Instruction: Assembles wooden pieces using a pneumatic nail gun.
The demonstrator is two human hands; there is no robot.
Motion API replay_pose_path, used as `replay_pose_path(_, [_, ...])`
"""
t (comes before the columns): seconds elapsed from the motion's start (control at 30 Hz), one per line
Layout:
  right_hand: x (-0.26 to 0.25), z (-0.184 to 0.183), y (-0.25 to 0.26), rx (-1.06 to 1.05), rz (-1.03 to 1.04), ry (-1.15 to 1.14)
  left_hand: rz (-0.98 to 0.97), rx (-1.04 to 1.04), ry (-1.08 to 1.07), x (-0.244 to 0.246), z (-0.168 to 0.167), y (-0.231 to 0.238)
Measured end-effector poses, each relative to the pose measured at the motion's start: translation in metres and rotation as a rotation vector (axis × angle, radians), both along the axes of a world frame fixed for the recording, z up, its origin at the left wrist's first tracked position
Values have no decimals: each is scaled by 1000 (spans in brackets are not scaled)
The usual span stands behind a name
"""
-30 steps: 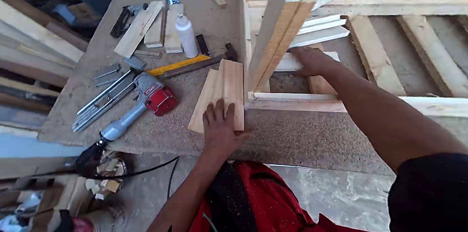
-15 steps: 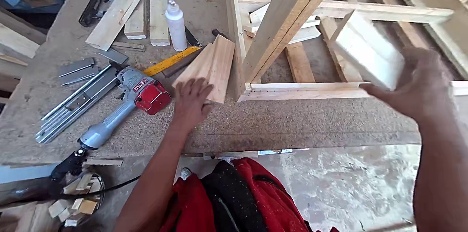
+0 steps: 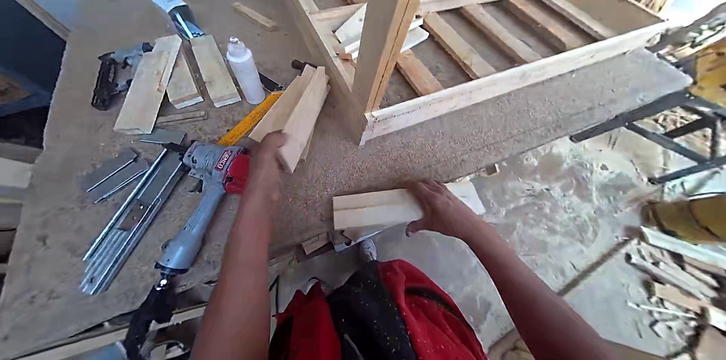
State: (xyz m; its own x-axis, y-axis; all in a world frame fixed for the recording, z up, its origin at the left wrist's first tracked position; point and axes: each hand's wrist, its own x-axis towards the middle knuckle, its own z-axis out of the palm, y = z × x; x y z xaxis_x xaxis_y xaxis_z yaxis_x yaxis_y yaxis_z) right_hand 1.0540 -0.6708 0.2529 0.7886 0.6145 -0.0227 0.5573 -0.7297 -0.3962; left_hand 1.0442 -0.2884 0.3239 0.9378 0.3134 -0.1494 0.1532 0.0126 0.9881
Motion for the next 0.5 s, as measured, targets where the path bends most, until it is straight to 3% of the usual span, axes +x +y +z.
replay_pose_path(0.07, [4,-9,27,36,54,-10,-54,-395,-90,-38,1,22])
replay_pose_path(0.13, [14,-16,62,31,118,0,-99,-535,-131,-71,-5,40])
replay_pose_path(0.27, [33,-25,119,76,220,23,-98,-516,-135,-115,-18,56])
replay_pose_path(0.43, [44,-6,137,773,62,437,4,-502,-18,-148,-30,55])
replay_pose_path(0.5, [44,7,130,886,33,614,44,-499,85,-154,-37,44])
